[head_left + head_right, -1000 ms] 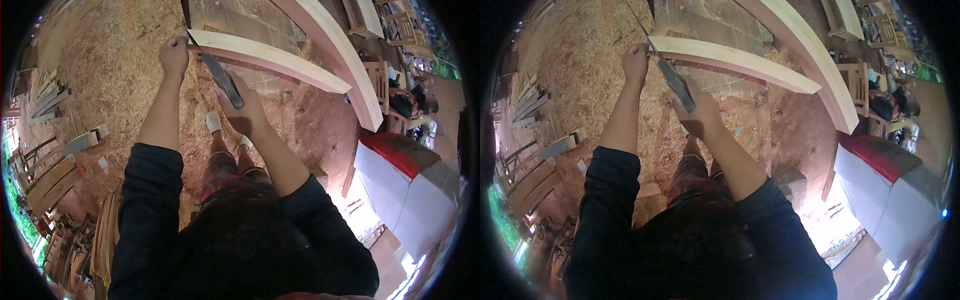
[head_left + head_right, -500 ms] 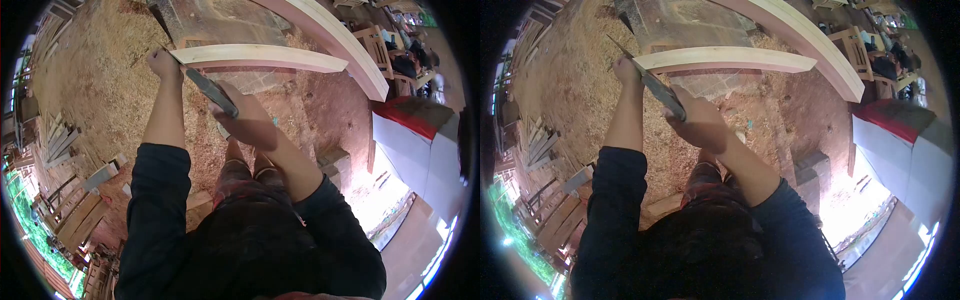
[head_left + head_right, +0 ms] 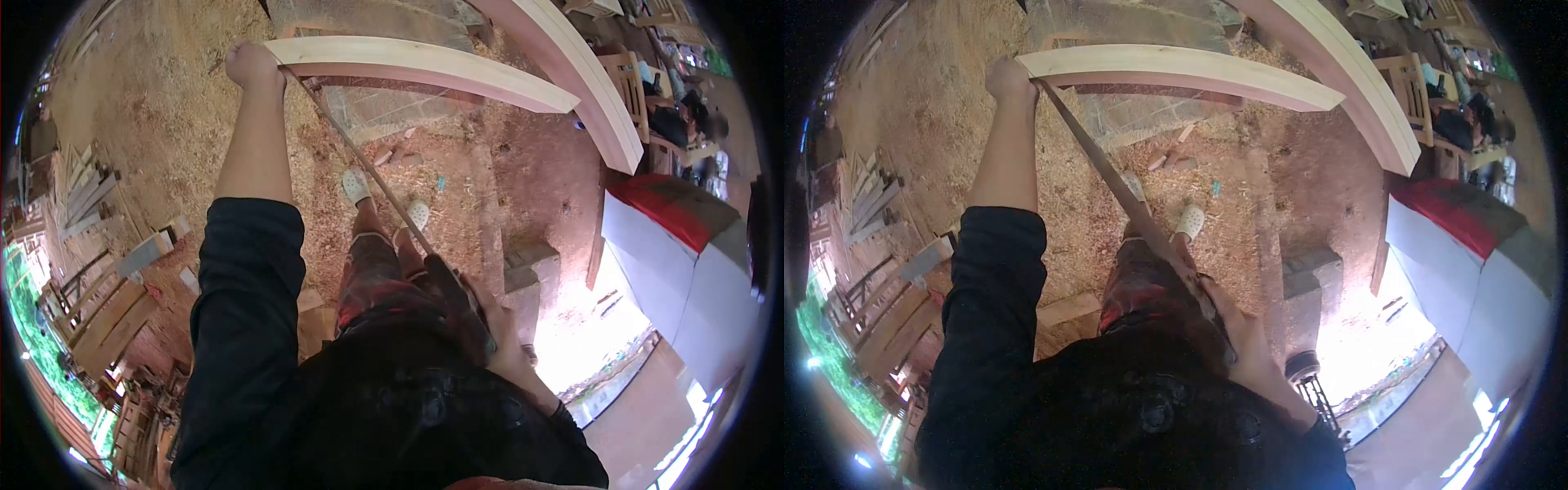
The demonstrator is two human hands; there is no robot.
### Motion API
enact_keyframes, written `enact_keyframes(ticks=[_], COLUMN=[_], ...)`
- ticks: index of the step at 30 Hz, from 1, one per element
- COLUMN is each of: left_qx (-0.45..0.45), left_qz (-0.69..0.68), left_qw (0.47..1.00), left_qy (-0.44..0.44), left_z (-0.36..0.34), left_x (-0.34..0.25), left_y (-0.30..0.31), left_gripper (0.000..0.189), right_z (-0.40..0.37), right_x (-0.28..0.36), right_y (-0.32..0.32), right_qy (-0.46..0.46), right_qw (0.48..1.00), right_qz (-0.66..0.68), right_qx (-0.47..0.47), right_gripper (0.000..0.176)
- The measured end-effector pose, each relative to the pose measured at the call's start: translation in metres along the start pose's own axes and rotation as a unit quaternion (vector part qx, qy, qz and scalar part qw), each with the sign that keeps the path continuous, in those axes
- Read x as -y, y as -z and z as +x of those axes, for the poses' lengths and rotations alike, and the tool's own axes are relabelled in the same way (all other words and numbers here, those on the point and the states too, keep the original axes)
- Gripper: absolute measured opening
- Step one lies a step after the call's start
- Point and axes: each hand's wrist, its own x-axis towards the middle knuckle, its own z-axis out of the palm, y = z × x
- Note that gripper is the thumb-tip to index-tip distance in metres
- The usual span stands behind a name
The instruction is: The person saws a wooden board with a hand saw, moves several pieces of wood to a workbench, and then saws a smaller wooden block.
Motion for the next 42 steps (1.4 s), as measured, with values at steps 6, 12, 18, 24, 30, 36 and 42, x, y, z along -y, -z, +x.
enact_keyframes(ticks=[6, 12, 18, 24, 30, 36, 42], left_qx=[0.059, 0.050, -0.044, -0.010, -0.005, 0.028, 0.072], left_qz=[0.029, 0.093, 0.109, -0.066, -0.023, 0.097, 0.285], left_qw=[0.997, 0.989, 0.985, 0.996, 0.998, 0.988, 0.930], left_qy=[-0.030, -0.101, -0.124, -0.064, -0.062, -0.116, -0.220], left_z=[0.025, 0.048, 0.010, 0.045, 0.014, 0.025, 0.083], left_x=[0.019, 0.036, 0.004, 0.054, 0.011, 0.018, 0.046], left_y=[0.020, 0.020, 0.009, 0.009, 0.004, 0.013, 0.035], left_gripper=[0.027, 0.027, 0.019, 0.023, 0.021, 0.020, 0.022], right_z=[0.177, 0.275, 0.280, 0.086, 0.025, 0.262, 0.269], right_x=[-0.004, 0.048, 0.079, -0.011, -0.024, 0.021, 0.076], right_y=[-0.066, -0.108, -0.098, -0.033, -0.007, -0.112, -0.100], right_qy=[0.100, 0.140, 0.152, 0.045, 0.041, 0.174, 0.078], right_qw=[0.995, 0.988, 0.988, 0.998, 0.998, 0.983, 0.997], right_qz=[0.008, 0.066, 0.000, -0.006, -0.011, 0.037, -0.014], right_qx=[0.000, -0.009, 0.013, 0.032, 0.043, -0.037, 0.004], right_gripper=[0.041, 0.052, 0.053, 0.057, 0.062, 0.053, 0.054])
